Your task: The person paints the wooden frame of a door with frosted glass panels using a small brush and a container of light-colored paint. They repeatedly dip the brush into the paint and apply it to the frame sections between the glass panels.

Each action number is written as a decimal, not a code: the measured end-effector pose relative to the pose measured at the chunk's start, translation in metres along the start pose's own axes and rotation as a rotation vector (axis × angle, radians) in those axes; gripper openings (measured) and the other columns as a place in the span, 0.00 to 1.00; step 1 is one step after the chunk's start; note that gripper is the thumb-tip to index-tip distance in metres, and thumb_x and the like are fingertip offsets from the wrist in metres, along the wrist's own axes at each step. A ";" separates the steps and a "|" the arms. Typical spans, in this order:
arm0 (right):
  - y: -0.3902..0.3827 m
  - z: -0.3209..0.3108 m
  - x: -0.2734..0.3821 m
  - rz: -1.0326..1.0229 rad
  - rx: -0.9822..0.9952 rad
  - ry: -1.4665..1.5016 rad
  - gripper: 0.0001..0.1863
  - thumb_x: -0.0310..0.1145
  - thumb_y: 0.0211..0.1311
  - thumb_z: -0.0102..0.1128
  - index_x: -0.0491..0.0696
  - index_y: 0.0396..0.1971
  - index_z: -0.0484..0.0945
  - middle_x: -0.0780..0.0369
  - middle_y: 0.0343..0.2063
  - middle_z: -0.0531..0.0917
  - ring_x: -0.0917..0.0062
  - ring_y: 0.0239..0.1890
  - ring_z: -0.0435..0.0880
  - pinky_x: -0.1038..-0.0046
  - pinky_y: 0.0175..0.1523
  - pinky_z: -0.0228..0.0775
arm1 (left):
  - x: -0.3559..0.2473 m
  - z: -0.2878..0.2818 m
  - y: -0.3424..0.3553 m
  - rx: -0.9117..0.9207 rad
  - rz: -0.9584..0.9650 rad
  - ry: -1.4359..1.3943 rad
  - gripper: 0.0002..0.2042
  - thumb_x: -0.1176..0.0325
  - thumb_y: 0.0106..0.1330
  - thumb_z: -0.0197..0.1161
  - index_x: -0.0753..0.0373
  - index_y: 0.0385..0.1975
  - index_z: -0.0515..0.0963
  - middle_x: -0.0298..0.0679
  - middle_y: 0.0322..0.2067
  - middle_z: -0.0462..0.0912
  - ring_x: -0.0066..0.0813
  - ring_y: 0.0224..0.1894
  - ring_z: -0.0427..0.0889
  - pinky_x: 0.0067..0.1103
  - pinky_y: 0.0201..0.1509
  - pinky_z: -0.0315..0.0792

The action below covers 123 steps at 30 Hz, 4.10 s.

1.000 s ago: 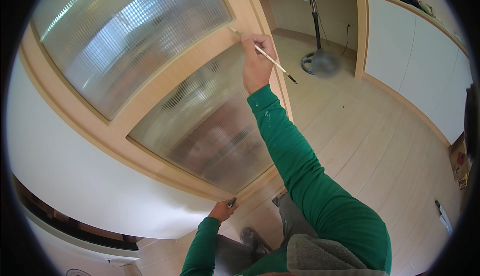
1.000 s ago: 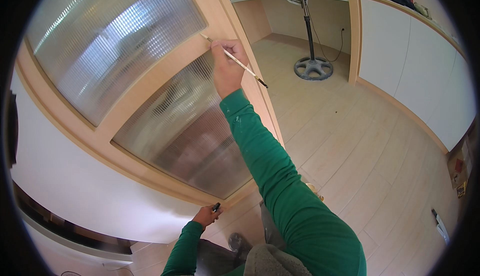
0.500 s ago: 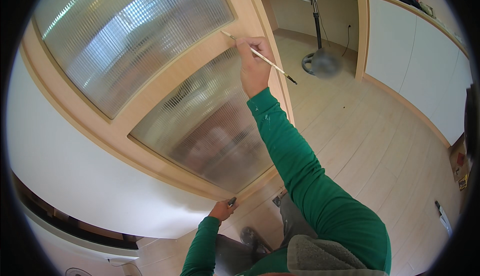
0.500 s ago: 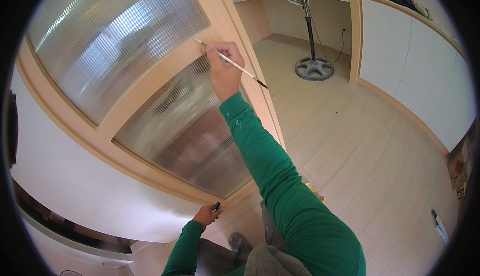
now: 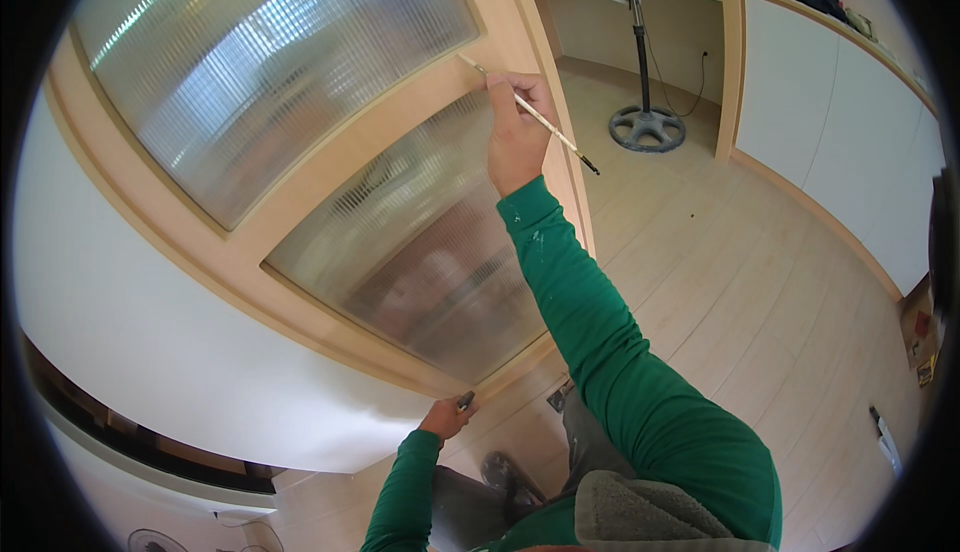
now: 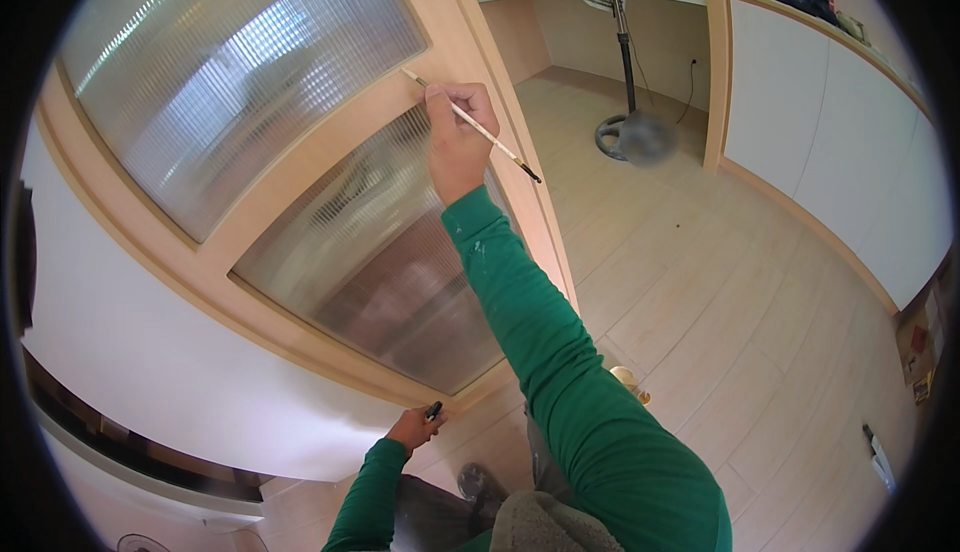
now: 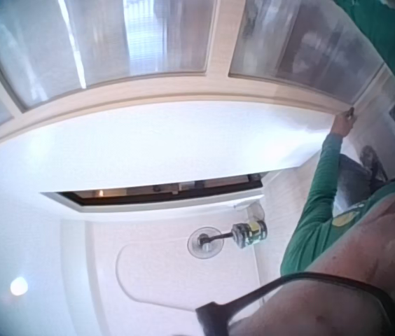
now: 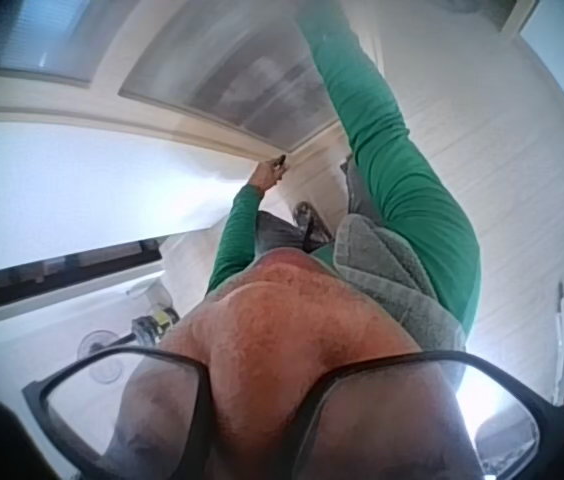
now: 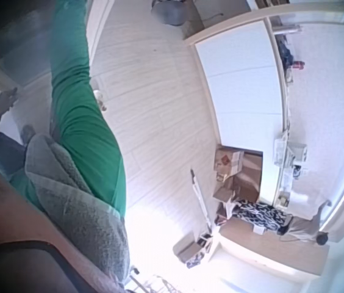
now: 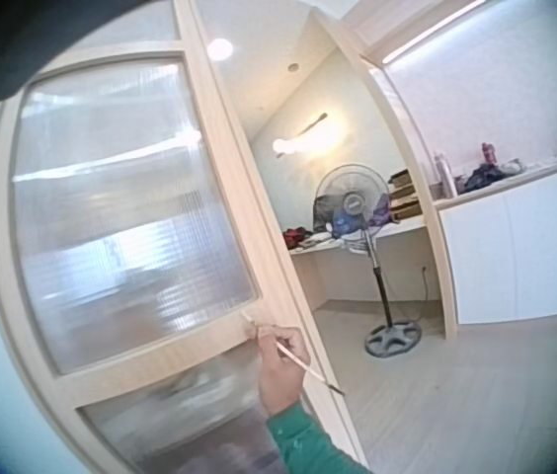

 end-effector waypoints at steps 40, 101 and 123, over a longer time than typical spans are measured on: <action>-0.028 0.028 -0.012 0.051 0.113 -0.028 0.06 0.28 0.70 0.64 0.42 0.36 0.77 0.62 0.32 0.86 0.82 0.37 0.82 0.77 0.45 0.75 | 0.009 0.005 0.004 0.028 0.009 0.020 0.30 0.42 0.71 0.61 0.60 0.61 0.79 0.47 0.32 0.89 0.44 0.41 0.89 0.35 0.52 0.78; -0.072 0.053 -0.016 0.101 0.096 -0.026 0.06 0.29 0.70 0.64 0.43 0.39 0.78 0.62 0.35 0.86 0.82 0.38 0.82 0.78 0.46 0.73 | -0.001 -0.012 -0.009 -0.054 0.085 -0.039 0.27 0.44 0.70 0.65 0.64 0.52 0.83 0.45 0.30 0.87 0.34 0.31 0.85 0.32 0.41 0.79; -0.081 0.066 -0.018 0.118 0.157 -0.017 0.05 0.28 0.71 0.64 0.42 0.39 0.78 0.62 0.35 0.87 0.81 0.40 0.83 0.77 0.49 0.74 | 0.004 -0.012 -0.006 -0.051 0.104 -0.005 0.27 0.43 0.71 0.64 0.65 0.50 0.82 0.43 0.28 0.86 0.31 0.28 0.82 0.31 0.37 0.77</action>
Point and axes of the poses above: each hand's wrist, its own y-axis towards the middle knuckle, its own z-axis out of the palm, x = y × z, the point moved 9 cm from there along y, towards the middle knuckle
